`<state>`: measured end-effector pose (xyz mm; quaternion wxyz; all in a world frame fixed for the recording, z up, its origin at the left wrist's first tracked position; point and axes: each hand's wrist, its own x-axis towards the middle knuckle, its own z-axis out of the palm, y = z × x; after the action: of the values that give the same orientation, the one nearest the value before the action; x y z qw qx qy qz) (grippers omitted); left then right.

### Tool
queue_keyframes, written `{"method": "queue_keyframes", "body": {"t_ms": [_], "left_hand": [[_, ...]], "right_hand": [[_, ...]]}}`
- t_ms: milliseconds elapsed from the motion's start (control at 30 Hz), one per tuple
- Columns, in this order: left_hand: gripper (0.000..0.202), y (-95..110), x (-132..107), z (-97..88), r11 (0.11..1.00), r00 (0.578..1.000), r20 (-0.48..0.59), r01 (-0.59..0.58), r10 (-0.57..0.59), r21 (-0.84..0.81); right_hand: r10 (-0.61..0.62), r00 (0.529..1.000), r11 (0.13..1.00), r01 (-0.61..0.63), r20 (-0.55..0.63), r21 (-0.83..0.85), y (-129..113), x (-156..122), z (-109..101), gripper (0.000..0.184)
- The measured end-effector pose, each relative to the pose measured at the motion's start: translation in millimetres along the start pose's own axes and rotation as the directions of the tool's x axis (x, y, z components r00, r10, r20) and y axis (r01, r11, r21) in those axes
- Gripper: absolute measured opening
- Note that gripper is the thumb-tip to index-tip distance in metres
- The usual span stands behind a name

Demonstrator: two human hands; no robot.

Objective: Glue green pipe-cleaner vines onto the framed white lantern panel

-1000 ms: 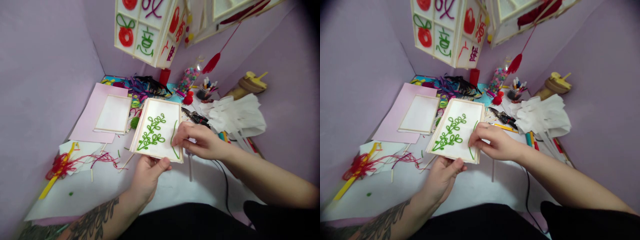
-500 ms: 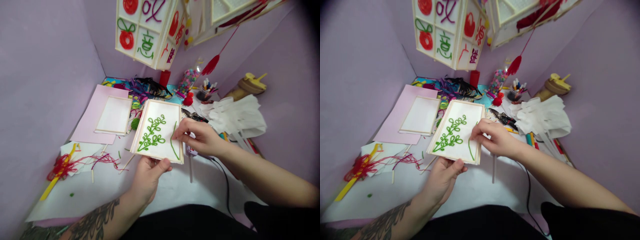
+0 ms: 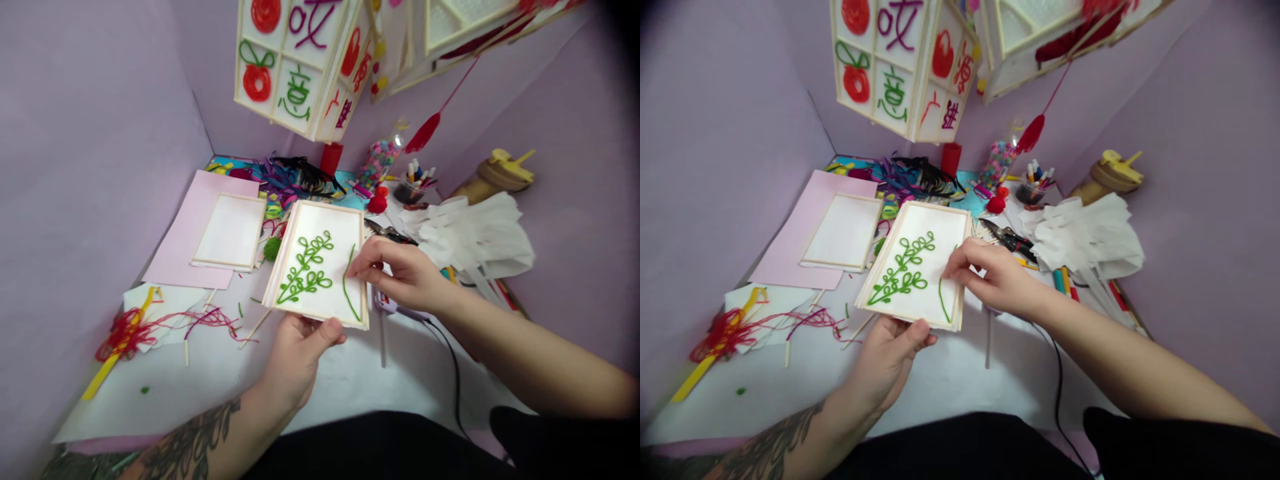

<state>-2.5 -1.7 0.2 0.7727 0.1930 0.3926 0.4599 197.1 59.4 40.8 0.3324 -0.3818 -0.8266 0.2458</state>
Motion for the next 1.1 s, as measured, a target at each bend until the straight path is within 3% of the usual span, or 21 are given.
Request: {"method": "queue_keyframes", "body": {"t_ms": [267,433,533,800,1100], "left_hand": [[0.051,1,1,-0.4,1.0,1.0,0.023,-0.003,0.003,0.015],[0.05,0,0,-1.9,1.0,1.0,0.02,0.007,-0.007,0.023],[0.052,0,-1,-2.2,0.999,1.0,0.001,0.005,-0.005,0.041],[0.055,1,-1,-0.9,0.998,1.0,-0.015,0.021,-0.02,0.058],[0.054,0,-1,-2.2,0.998,1.0,-0.005,0.021,-0.021,0.06]], "right_hand": [[0.004,1.0,1.0,-0.004,0.015,-0.001,0,0,-1,0.017],[0.091,0.992,0.996,-0.09,-0.085,0.012,-2,1,-14,0.012],[0.148,0.984,0.984,-0.157,-0.101,-0.083,0,7,-22,0.007],[0.118,0.992,0.954,-0.101,0.043,-0.284,20,33,-32,0.007],[0.255,0.926,0.888,-0.111,0.278,-0.446,16,59,-41,0.005]]}}
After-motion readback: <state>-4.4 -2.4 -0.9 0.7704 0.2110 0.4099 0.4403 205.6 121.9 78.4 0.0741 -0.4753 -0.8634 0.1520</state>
